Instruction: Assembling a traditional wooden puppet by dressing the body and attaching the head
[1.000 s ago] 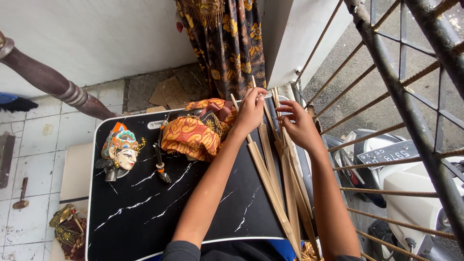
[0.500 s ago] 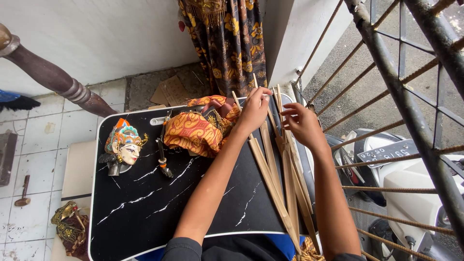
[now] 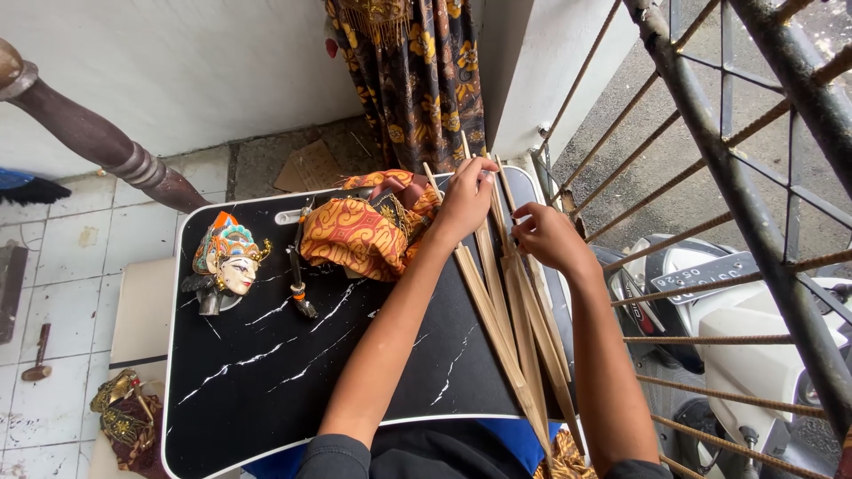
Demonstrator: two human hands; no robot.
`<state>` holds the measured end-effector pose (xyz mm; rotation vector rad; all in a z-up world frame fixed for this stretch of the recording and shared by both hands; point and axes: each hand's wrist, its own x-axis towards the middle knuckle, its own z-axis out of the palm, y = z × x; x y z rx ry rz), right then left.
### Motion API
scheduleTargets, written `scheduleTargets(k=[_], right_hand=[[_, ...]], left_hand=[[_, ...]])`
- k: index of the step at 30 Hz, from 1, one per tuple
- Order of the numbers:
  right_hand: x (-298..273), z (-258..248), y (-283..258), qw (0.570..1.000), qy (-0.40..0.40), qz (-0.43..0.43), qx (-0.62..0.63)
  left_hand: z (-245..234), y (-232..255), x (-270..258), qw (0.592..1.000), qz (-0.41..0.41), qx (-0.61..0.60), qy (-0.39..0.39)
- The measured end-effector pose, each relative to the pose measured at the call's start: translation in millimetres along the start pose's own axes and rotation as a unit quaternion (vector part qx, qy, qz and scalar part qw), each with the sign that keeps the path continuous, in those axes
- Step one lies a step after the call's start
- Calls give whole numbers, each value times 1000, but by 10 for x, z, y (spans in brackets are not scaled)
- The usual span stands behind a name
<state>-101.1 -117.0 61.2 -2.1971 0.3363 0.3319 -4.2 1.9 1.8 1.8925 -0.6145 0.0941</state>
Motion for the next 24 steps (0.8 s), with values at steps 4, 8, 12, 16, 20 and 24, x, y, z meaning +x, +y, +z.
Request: scheduleTargets(k=[4, 8, 12, 16, 20, 24], right_hand=[[-48, 2, -53, 1000, 11, -5, 7], [-14, 4, 34, 999, 42, -12, 17], [-44, 13, 84, 1000, 17, 1, -26], [-93, 49, 120, 997, 4, 3, -72], [-18, 178, 153, 989, -5, -20, -145], [216, 352, 398, 978, 27, -40, -202]], left_hand=[[-20, 61, -21, 1000, -8, -2, -3], [-43, 104, -19, 1000, -3, -2, -2], [3, 96, -41, 1000, -4, 3, -8], [105, 69, -61, 1000, 2, 9, -13], [122, 85, -68, 1000, 0, 3, -16], [81, 122, -79, 1000, -7, 7, -17]])
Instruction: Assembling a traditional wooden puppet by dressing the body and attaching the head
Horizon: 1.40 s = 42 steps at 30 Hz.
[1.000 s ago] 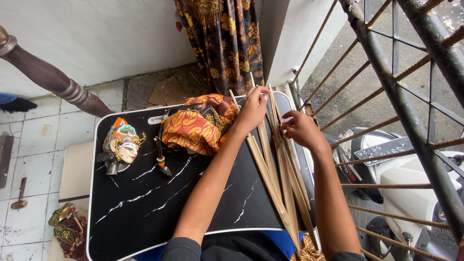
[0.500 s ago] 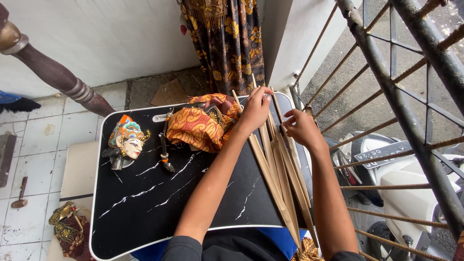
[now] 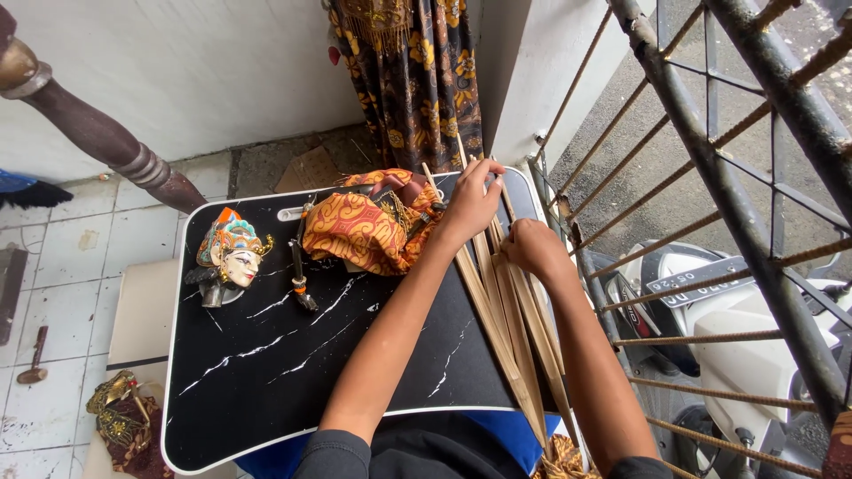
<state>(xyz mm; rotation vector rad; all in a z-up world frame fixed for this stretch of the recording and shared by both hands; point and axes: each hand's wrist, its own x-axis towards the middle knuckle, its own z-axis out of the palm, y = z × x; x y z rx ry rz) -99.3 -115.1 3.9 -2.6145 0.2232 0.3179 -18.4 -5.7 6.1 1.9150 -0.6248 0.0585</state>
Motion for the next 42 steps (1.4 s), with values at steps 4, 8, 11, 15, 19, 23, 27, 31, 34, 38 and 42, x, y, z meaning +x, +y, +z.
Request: scheduleTargets(k=[4, 8, 11, 15, 19, 23, 27, 31, 34, 38, 42], right_hand=[[71, 43, -3, 1000, 12, 1, -20], [126, 93, 39, 1000, 15, -8, -23], [32, -33, -36, 1000, 18, -4, -10], [74, -75, 125, 1000, 9, 11, 22], [-153, -532, -165, 999, 18, 6, 40], [-315, -862, -411, 996, 58, -12, 66], [-290, -1041, -607, 976, 65, -88, 188], [-116, -897, -863, 944, 66, -142, 291], [-127, -771, -1181, 927, 65, -170, 327], [32, -509, -1521, 911, 41, -202, 358], [51, -351, -1911, 906, 19, -235, 352]], left_hand=[[-17, 22, 16, 1000, 5, -2, 7], [-42, 67, 25, 1000, 9, 4, 15], [-77, 84, 66, 999, 26, 1, 31], [-116, 130, 133, 997, 48, -15, 55], [-229, 237, 218, 997, 46, -23, 58], [-439, 419, 225, 994, 66, -26, 85], [-733, 547, 243, 989, 76, -54, 116], [-1124, 601, 165, 986, 72, -39, 144], [-1469, 575, 27, 984, 66, -27, 162], [-1926, 454, -153, 980, 55, 9, 190], [-2304, 358, -346, 976, 42, 24, 212]])
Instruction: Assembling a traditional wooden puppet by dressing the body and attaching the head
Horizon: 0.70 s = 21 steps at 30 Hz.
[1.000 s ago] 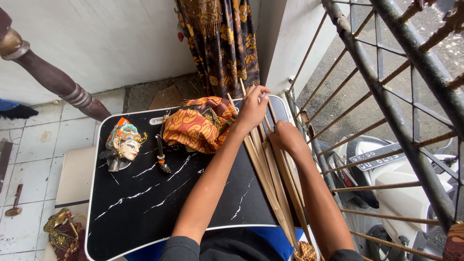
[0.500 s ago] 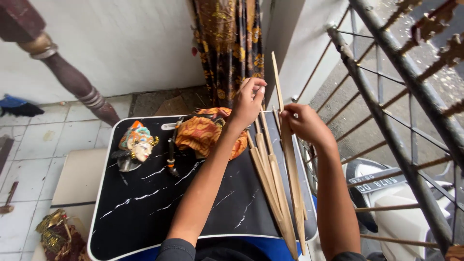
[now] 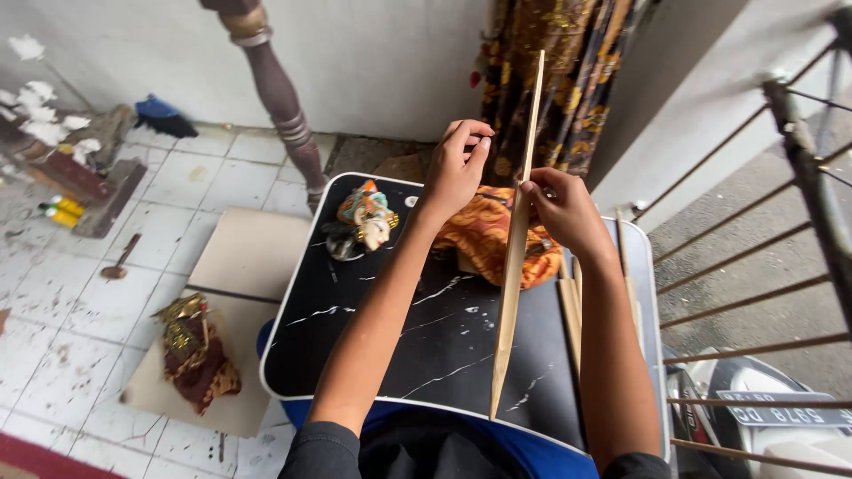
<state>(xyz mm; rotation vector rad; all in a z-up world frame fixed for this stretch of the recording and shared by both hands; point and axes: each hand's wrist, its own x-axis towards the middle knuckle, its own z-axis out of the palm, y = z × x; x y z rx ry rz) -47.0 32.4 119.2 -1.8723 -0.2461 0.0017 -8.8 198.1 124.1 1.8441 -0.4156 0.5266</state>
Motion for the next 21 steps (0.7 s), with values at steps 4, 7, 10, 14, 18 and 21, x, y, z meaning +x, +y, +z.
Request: scheduleTargets(k=[4, 7, 10, 14, 18, 21], right_hand=[[88, 315, -90, 999, -29, 8, 27], [48, 566, -224, 999, -28, 11, 30], [27, 747, -445, 998, -45, -28, -43], [48, 1033, -396, 993, -75, -29, -82], [242, 1263, -316, 982, -103, -13, -155], [189, 1434, -616, 977, -124, 94, -146]], left_hand=[[-301, -162, -50, 1000, -6, 19, 3], [-495, -375, -132, 999, -3, 49, -22], [-683, -484, -119, 999, 0, 35, -1], [-948, -616, -223, 999, -18, 48, 15], [-1183, -707, -305, 997, -18, 69, 37], [-1260, -808, -369, 996, -9, 77, 52]])
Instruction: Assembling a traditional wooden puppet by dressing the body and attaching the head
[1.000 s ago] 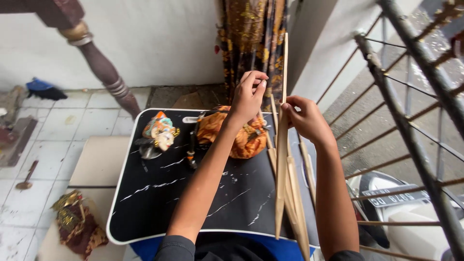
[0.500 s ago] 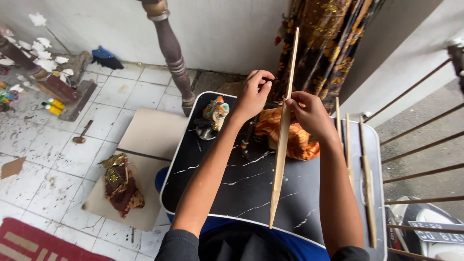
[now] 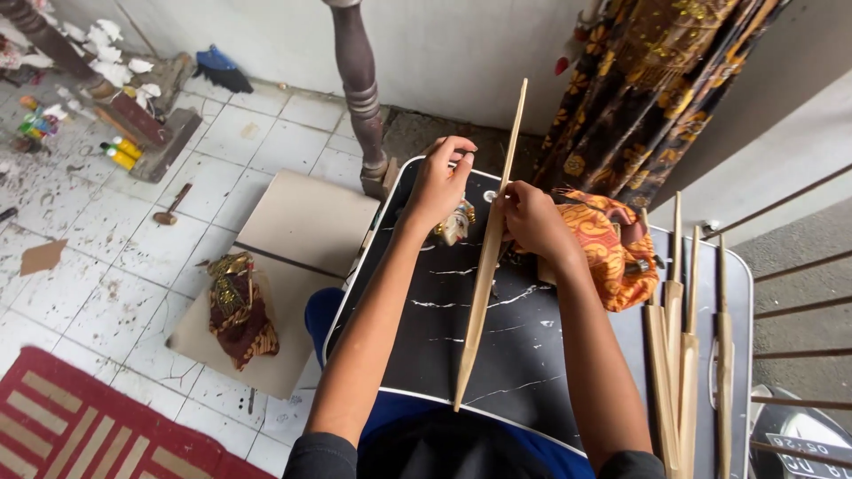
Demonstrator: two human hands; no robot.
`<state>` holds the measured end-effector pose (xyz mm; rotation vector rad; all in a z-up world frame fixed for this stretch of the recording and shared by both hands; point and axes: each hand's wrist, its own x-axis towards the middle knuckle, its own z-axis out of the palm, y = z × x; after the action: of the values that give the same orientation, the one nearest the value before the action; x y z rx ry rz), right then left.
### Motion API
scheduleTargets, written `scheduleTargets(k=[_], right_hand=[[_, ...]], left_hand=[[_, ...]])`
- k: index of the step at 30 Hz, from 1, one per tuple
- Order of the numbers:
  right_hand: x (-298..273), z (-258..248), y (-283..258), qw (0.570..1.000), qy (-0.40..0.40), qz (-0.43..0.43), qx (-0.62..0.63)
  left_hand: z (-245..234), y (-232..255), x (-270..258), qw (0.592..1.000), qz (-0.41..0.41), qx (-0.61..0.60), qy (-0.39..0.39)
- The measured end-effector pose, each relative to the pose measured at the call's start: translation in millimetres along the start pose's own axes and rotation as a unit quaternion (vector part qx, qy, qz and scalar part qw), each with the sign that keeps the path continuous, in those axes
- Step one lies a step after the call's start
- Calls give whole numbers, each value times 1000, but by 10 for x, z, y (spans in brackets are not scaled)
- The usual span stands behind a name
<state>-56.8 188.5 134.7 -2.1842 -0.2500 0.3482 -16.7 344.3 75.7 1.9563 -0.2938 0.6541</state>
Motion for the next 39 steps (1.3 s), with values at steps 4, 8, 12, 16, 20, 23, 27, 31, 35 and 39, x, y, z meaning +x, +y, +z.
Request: scheduleTargets(k=[4, 8, 12, 16, 20, 23, 27, 31, 35, 39], right_hand=[[313, 278, 257, 1000, -16, -15, -18], [422, 412, 355, 994, -7, -42, -99], [644, 529, 545, 978, 8, -52, -202], [693, 579, 618, 963, -12, -66, -260], [841, 685, 800, 958, -39, -73, -274], [819, 582, 764, 962, -11, -93, -257], [302, 220, 165, 972, 67, -156, -163], [131, -73, 269, 963, 101, -168, -184], [51, -110, 221, 989, 25, -91, -114], [168, 102, 190, 990, -18, -71, -119]], left_hand=[[-79, -19, -29, 1000, -6, -7, 2], [-88, -73, -87, 999, -29, -7, -18], [-65, -181, -114, 999, -38, 16, -28], [-2, -264, -102, 998, -47, 15, -38], [2, -208, -70, 997, -52, 22, -45], [19, -183, -37, 997, -52, 33, -51], [42, -37, 27, 997, -42, 32, -58], [65, 93, 68, 996, -16, 20, -81], [-14, 161, 12, 986, -88, 78, -117], [4, 142, 14, 983, -114, 37, -138]])
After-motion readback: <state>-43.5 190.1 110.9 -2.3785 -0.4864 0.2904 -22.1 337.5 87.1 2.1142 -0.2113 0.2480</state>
